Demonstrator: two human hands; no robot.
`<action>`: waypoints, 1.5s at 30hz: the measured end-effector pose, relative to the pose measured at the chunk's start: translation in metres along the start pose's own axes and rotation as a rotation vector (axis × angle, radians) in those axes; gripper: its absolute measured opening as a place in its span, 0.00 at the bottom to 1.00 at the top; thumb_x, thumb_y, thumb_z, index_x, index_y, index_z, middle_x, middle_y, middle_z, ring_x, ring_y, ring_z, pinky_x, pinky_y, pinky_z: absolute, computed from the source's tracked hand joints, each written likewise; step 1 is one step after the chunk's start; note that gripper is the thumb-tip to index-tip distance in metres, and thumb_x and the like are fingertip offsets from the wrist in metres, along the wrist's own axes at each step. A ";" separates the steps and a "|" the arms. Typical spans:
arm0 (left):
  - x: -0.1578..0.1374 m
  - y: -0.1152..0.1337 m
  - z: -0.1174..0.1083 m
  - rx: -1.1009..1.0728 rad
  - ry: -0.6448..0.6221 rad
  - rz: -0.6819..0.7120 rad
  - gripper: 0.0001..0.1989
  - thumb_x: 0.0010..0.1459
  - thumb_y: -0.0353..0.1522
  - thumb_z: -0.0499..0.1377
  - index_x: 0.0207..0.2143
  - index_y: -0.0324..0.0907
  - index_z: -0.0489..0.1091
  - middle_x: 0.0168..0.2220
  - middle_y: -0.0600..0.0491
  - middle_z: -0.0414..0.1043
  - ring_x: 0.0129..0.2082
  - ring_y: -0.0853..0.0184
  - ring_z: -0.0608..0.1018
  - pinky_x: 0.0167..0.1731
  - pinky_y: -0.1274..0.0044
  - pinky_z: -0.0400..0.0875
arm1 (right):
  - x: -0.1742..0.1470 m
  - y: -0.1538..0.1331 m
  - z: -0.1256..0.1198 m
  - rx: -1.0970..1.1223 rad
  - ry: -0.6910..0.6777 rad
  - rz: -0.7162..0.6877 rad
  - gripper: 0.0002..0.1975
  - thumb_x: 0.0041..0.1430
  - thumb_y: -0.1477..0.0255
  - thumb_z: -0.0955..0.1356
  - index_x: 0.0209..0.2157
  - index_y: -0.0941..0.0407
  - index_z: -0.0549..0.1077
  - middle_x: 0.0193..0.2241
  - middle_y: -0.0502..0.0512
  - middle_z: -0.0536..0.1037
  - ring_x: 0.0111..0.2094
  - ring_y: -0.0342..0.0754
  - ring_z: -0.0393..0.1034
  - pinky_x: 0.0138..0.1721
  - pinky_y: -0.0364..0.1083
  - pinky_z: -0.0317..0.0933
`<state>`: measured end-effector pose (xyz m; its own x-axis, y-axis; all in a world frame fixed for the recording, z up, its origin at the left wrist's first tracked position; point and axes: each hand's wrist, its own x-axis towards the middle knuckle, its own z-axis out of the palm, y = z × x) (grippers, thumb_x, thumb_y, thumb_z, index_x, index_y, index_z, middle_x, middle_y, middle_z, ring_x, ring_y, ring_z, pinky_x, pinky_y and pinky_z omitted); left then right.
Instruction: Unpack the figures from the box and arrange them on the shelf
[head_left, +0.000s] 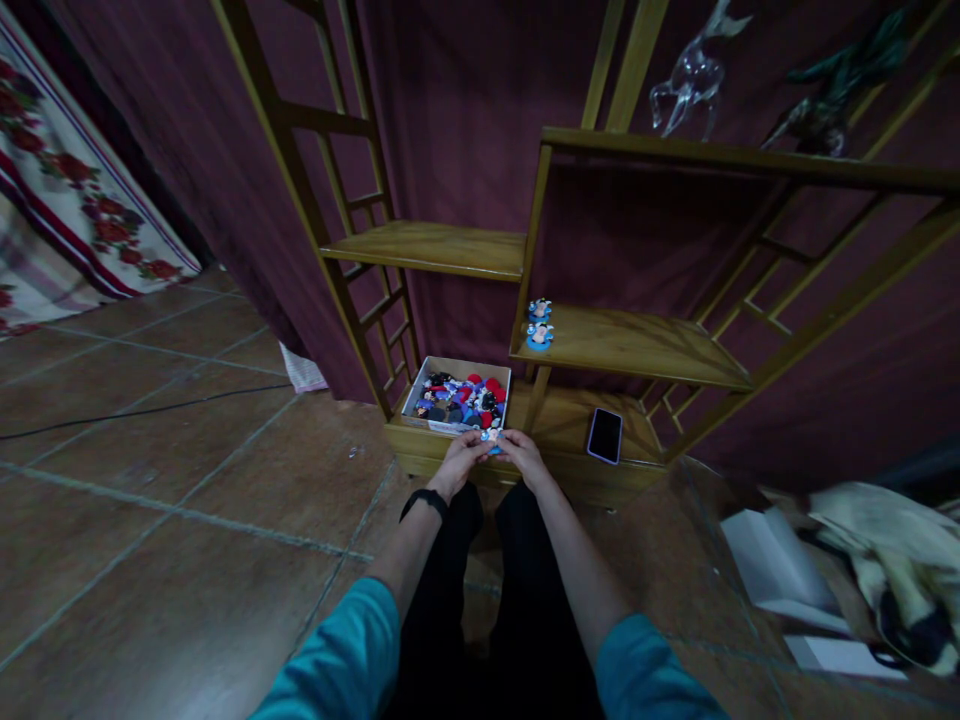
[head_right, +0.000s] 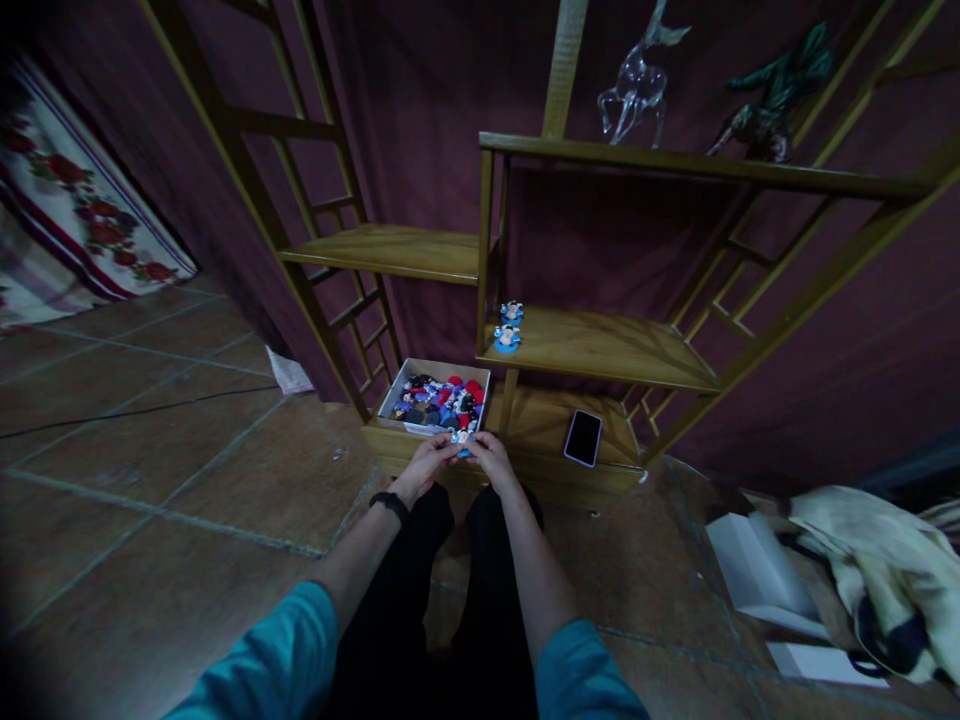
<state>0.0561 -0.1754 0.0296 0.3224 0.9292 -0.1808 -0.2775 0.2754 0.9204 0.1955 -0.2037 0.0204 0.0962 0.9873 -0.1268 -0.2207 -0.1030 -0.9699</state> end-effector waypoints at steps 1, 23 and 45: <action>0.000 0.000 0.000 0.005 -0.001 0.002 0.14 0.34 0.31 0.69 0.27 0.37 0.72 0.26 0.53 0.71 0.24 0.73 0.71 0.24 0.82 0.63 | 0.000 0.000 0.000 -0.010 -0.003 0.001 0.17 0.41 0.60 0.71 0.33 0.54 0.72 0.33 0.51 0.76 0.33 0.45 0.72 0.33 0.43 0.66; 0.008 -0.011 -0.009 0.005 -0.031 -0.003 0.14 0.37 0.33 0.68 0.29 0.37 0.72 0.29 0.52 0.71 0.24 0.75 0.71 0.24 0.82 0.64 | 0.003 0.004 0.001 -0.041 0.007 0.031 0.18 0.41 0.62 0.71 0.35 0.55 0.73 0.35 0.51 0.76 0.35 0.46 0.71 0.34 0.43 0.66; 0.004 -0.007 -0.005 -0.046 0.010 -0.019 0.12 0.39 0.32 0.67 0.27 0.37 0.72 0.26 0.52 0.71 0.22 0.75 0.70 0.24 0.81 0.64 | 0.005 0.005 -0.001 -0.007 0.018 0.028 0.18 0.40 0.58 0.71 0.32 0.55 0.74 0.32 0.52 0.76 0.31 0.45 0.71 0.33 0.44 0.66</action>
<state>0.0551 -0.1722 0.0204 0.3187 0.9260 -0.2021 -0.3128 0.3040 0.8999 0.1960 -0.1994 0.0144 0.1077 0.9817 -0.1573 -0.2162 -0.1312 -0.9675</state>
